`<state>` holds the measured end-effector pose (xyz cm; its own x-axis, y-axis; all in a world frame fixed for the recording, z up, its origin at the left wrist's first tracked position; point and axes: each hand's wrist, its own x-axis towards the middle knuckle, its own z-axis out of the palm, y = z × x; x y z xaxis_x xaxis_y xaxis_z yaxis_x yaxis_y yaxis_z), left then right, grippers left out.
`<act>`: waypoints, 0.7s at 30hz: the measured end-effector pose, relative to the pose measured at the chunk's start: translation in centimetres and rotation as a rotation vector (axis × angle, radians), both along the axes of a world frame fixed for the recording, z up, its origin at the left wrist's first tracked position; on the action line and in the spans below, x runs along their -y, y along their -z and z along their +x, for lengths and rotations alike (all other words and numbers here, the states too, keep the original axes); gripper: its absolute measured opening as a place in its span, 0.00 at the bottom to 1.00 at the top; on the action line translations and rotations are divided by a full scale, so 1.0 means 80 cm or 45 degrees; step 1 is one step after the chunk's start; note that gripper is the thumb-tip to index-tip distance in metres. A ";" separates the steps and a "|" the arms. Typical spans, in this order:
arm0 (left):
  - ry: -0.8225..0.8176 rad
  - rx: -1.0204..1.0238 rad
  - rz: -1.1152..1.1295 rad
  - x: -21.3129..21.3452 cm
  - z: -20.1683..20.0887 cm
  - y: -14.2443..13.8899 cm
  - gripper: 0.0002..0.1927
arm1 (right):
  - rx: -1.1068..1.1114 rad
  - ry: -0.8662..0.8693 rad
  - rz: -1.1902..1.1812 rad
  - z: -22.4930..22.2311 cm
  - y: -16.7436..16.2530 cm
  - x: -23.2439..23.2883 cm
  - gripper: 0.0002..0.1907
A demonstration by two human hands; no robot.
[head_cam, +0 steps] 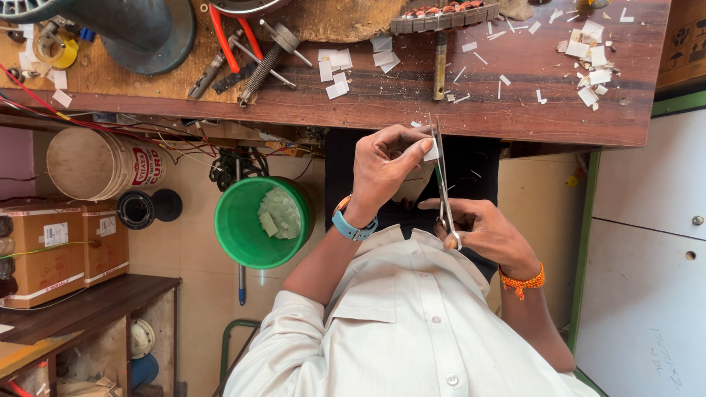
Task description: The person cuts small white rectangular pieces with scissors and inserts them into slots on a circular stator component. They use a green-handled screwdriver to press the pieces into place. The process is repeated multiple times as they continue to assemble the component.
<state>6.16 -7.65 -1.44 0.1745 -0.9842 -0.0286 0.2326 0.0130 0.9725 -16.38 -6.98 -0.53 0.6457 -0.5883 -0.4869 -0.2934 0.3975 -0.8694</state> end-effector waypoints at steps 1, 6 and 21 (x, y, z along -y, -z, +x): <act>0.004 0.009 -0.002 0.000 0.000 0.000 0.09 | -0.007 0.000 -0.015 0.000 0.000 0.000 0.43; 0.012 0.019 -0.042 0.002 0.000 0.000 0.09 | -0.021 -0.014 -0.107 0.000 -0.001 0.001 0.43; 0.021 -0.028 0.004 0.008 0.004 0.014 0.09 | 0.020 0.071 -0.060 -0.006 0.004 -0.001 0.31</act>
